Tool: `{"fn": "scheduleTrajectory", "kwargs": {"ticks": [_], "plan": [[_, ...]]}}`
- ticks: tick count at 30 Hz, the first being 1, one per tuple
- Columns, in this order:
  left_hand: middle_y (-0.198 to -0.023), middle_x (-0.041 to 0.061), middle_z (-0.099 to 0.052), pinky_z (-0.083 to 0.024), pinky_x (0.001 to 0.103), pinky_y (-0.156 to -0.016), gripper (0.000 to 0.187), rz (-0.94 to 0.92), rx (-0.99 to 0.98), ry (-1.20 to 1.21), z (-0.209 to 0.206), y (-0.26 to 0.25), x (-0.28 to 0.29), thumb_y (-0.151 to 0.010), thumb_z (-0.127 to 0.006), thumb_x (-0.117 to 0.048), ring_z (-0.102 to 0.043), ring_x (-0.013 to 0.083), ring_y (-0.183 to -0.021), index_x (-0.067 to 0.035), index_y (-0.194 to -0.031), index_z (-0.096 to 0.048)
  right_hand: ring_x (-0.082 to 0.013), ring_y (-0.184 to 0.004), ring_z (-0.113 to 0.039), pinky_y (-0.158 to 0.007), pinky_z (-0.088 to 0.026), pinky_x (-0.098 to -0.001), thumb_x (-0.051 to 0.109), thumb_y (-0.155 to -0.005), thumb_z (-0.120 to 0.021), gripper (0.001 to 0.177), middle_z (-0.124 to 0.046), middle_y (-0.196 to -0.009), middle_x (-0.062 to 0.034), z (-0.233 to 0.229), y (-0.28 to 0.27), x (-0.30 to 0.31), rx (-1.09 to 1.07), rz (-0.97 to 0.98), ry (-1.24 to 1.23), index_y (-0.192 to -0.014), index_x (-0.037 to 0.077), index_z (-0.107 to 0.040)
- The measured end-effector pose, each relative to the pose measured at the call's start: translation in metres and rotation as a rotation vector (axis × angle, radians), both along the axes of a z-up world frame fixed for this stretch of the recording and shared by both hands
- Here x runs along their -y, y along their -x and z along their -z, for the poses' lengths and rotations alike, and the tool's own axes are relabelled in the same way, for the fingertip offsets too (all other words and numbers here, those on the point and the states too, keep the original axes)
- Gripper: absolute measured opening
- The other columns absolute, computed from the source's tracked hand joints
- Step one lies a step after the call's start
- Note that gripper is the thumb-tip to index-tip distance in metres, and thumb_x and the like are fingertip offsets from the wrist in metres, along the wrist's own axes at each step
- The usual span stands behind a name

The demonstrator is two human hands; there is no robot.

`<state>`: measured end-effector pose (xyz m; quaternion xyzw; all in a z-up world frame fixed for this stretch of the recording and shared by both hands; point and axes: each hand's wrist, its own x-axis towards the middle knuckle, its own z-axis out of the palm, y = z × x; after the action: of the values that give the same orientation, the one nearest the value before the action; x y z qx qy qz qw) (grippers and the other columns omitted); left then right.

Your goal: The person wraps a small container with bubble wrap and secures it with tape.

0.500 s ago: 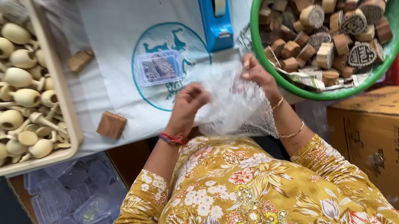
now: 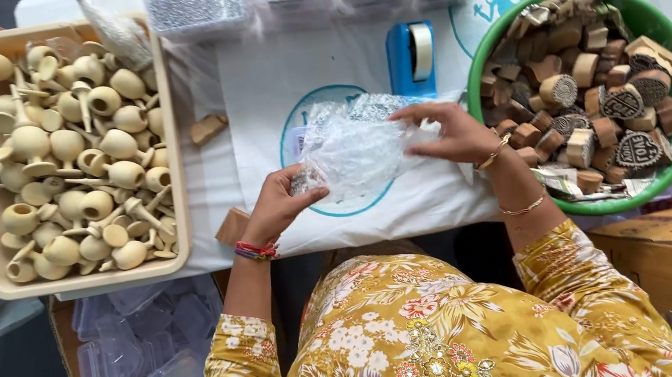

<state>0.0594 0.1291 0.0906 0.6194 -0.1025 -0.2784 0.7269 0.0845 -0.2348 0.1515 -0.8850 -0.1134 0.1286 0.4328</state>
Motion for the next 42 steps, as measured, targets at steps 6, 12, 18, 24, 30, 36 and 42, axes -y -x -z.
{"fn": "scheduleTrajectory", "kwargs": {"ticks": [6, 12, 18, 24, 30, 36, 42], "plan": [[-0.099, -0.004, -0.071, -0.054, 0.022, -0.083, 0.030, 0.144, 0.128, 0.116, -0.067, -0.003, 0.004, -0.089, -0.078, -0.012, -0.062, 0.0023, -0.091, -0.002, -0.115, -0.069, -0.0120, -0.118, -0.048, -0.093, -0.039, -0.0285, 0.029, -0.091, -0.078, 0.062, -0.055, -0.132, -0.0029, 0.001, -0.016, -0.050, -0.063, -0.265, -0.479, -0.139, -0.002, -0.053], [-0.068, -0.009, -0.048, -0.033, 0.017, -0.053, 0.028, -0.038, 0.036, 0.084, -0.006, -0.020, -0.031, -0.111, -0.064, -0.022, -0.039, -0.0015, -0.060, 0.001, -0.112, -0.081, -0.0022, -0.073, -0.054, -0.063, -0.043, -0.0206, 0.024, -0.100, -0.070, 0.026, -0.065, -0.081, 0.0068, 0.016, -0.033, -0.056, -0.302, -0.081, -0.590, -0.107, 0.000, -0.077], [-0.085, -0.008, -0.068, -0.046, 0.019, -0.067, 0.011, -0.200, 0.255, 0.013, -0.067, -0.029, -0.041, -0.097, -0.071, -0.008, -0.056, -0.0013, -0.078, 0.001, -0.101, -0.071, -0.0028, -0.063, -0.041, -0.056, -0.031, -0.0197, 0.026, -0.101, -0.070, 0.026, -0.052, -0.070, 0.0090, 0.019, -0.041, -0.033, -0.220, 0.085, -0.625, -0.110, 0.002, -0.078], [-0.082, 0.002, -0.051, -0.042, 0.028, -0.070, 0.024, -0.325, 0.615, -0.260, -0.063, -0.049, -0.061, -0.078, -0.076, 0.003, -0.051, 0.0108, -0.076, -0.003, -0.080, -0.053, -0.0036, -0.079, -0.059, -0.071, -0.049, -0.0208, 0.017, -0.084, -0.082, 0.028, -0.066, -0.088, 0.0080, -0.023, -0.044, -0.053, -0.135, 0.025, -0.737, -0.110, 0.013, -0.071], [-0.091, 0.003, -0.059, -0.042, 0.044, -0.099, 0.014, -0.498, 1.350, -0.957, -0.029, -0.053, -0.075, -0.085, -0.076, -0.003, -0.057, 0.0251, -0.098, -0.009, -0.087, -0.065, -0.0222, -0.102, -0.062, -0.089, -0.046, -0.0400, -0.001, -0.077, -0.078, 0.017, -0.074, -0.096, 0.0017, 0.014, -0.055, -0.059, 0.719, 0.035, 0.192, -0.080, 0.016, -0.075], [-0.091, 0.011, -0.064, -0.032, 0.056, -0.098, 0.034, -0.202, 1.041, -1.234, -0.035, -0.037, -0.058, -0.060, -0.079, -0.034, -0.060, 0.0325, -0.099, -0.012, -0.083, -0.068, -0.0264, -0.112, -0.060, -0.098, -0.044, -0.0417, 0.016, -0.083, -0.081, 0.011, -0.071, -0.110, -0.0026, 0.077, -0.047, -0.076, 0.629, -0.004, 0.276, -0.089, 0.012, -0.072], [-0.095, 0.008, -0.070, -0.040, 0.050, -0.110, 0.030, -0.088, 0.847, -0.979, 0.030, -0.044, -0.040, -0.085, -0.078, -0.024, -0.066, 0.0273, -0.096, -0.012, -0.109, -0.064, -0.0288, -0.110, -0.060, -0.095, -0.039, -0.0498, 0.030, -0.073, -0.086, 0.033, -0.071, -0.104, -0.0059, 0.061, -0.038, -0.100, 0.598, -0.100, 0.191, -0.098, 0.013, -0.074]]}}
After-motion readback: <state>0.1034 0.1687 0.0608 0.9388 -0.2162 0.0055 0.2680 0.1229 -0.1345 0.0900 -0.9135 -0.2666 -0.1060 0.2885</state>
